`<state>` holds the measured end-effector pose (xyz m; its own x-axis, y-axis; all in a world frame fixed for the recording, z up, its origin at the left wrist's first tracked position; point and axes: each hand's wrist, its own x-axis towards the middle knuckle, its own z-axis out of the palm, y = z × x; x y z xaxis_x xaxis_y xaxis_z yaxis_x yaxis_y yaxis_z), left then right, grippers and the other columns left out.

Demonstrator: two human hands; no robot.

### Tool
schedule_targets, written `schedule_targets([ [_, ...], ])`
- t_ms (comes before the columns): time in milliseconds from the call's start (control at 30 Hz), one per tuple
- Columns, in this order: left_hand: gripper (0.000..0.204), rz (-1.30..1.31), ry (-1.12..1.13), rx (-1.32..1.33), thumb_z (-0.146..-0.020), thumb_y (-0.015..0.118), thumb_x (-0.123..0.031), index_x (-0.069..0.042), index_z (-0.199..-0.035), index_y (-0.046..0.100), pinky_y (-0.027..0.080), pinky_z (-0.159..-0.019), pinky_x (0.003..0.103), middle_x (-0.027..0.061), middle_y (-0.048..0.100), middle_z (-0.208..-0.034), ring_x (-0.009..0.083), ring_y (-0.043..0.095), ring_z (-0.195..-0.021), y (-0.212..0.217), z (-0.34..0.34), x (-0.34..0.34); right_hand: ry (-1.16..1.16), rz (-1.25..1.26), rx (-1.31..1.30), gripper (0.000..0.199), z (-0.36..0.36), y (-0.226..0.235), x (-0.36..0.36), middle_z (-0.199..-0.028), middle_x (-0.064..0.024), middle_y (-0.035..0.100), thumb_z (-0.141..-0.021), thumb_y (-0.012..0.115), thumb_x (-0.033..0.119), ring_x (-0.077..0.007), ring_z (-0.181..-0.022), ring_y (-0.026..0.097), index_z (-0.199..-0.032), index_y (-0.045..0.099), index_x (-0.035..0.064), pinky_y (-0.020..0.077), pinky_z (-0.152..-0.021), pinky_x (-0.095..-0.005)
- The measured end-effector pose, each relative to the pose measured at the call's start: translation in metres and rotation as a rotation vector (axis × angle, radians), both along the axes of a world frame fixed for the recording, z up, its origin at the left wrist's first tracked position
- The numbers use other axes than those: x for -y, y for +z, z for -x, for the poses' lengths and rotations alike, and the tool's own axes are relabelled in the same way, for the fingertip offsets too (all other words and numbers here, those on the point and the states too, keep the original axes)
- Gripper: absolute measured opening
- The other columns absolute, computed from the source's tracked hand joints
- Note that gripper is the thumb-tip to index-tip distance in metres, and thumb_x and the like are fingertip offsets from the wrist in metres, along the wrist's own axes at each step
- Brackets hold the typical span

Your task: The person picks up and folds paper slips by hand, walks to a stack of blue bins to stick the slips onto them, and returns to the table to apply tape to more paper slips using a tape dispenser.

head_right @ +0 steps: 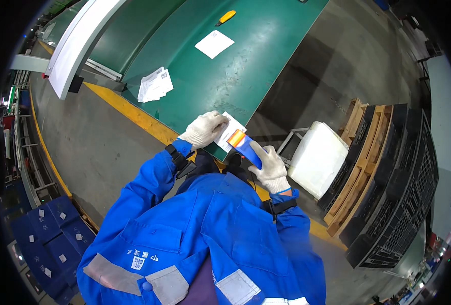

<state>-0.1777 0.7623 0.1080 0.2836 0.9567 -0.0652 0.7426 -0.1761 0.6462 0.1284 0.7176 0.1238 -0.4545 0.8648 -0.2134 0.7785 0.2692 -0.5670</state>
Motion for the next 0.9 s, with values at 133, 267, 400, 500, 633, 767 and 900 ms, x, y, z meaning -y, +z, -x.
schedule_targets([
  [133,0.024,-0.001,0.001,-0.019,-0.102,0.064,-0.024,-0.008,-0.116,0.074,0.058,-0.091,0.049,0.0175,0.069,-0.107,0.0402,0.069,-0.105,0.006,-0.001,0.0,-0.022,-0.047,-0.062,0.09,-0.007,-0.026,0.006,-0.122,-0.0163,0.063,-0.075,0.092,0.024,-0.0424,-0.109,0.069,-0.156,0.054,0.0279,0.06,-0.093,-0.0519],
  [267,0.027,0.033,-0.014,-0.083,-0.1,0.067,-0.026,-0.006,-0.118,0.073,0.058,-0.093,0.047,0.0183,0.069,-0.111,0.0397,0.07,-0.107,0.019,-0.009,-0.001,-0.038,-0.028,-0.073,0.09,-0.005,-0.022,0.009,-0.124,-0.0174,0.063,-0.074,0.093,0.022,-0.0424,-0.111,0.068,-0.155,0.057,0.0246,0.0586,-0.096,-0.0503],
  [400,0.032,0.1,0.033,-0.169,-0.097,0.072,-0.032,-0.008,-0.119,0.073,0.058,-0.095,0.047,0.017,0.069,-0.112,0.038,0.069,-0.11,0.026,-0.02,-0.002,-0.034,-0.007,-0.056,0.089,0.003,-0.01,0.011,-0.125,-0.0183,0.063,-0.073,0.094,0.021,-0.0429,-0.111,0.068,-0.155,0.058,0.0226,0.0577,-0.097,-0.0499],
  [500,0.036,0.14,0.121,-0.193,-0.094,0.077,-0.034,-0.009,-0.12,0.073,0.058,-0.096,0.046,0.0158,0.07,-0.113,0.0365,0.069,-0.112,0.026,-0.022,-0.002,-0.021,-0.017,-0.057,0.089,0.009,-0.008,0.012,-0.125,-0.0184,0.063,-0.074,0.094,0.022,-0.0429,-0.111,0.068,-0.155,0.058,0.0225,0.0577,-0.097,-0.0502],
  [633,0.042,0.179,0.138,-0.26,-0.089,0.084,-0.036,-0.011,-0.12,0.073,0.058,-0.097,0.045,0.0135,0.07,-0.115,0.0343,0.069,-0.115,0.025,-0.022,-0.008,0.0,-0.032,-0.071,0.088,0.011,-0.008,0.012,-0.125,-0.0186,0.063,-0.074,0.094,0.023,-0.0426,-0.11,0.068,-0.154,0.058,0.0223,0.0577,-0.096,-0.0506],
  [767,0.043,0.288,0.197,-0.288,-0.085,0.088,-0.036,-0.012,-0.118,0.073,0.057,-0.099,0.044,0.0126,0.07,-0.117,0.0337,0.068,-0.117,0.028,-0.028,-0.015,0.009,-0.007,-0.056,0.086,0.007,-0.009,0.011,-0.123,-0.0191,0.064,-0.073,0.094,0.024,-0.0423,-0.109,0.069,-0.152,0.06,0.0217,0.0575,-0.095,-0.0508],
  [900,0.044,0.334,0.23,-0.297,-0.083,0.09,-0.036,-0.012,-0.115,0.073,0.057,-0.101,0.044,0.012,0.07,-0.119,0.0335,0.067,-0.118,0.032,-0.033,-0.018,0.016,0.01,-0.071,0.084,-0.002,-0.007,0.011,-0.119,-0.0191,0.064,-0.072,0.095,0.025,-0.0417,-0.106,0.069,-0.15,0.062,0.0211,0.0574,-0.093,-0.0502],
])
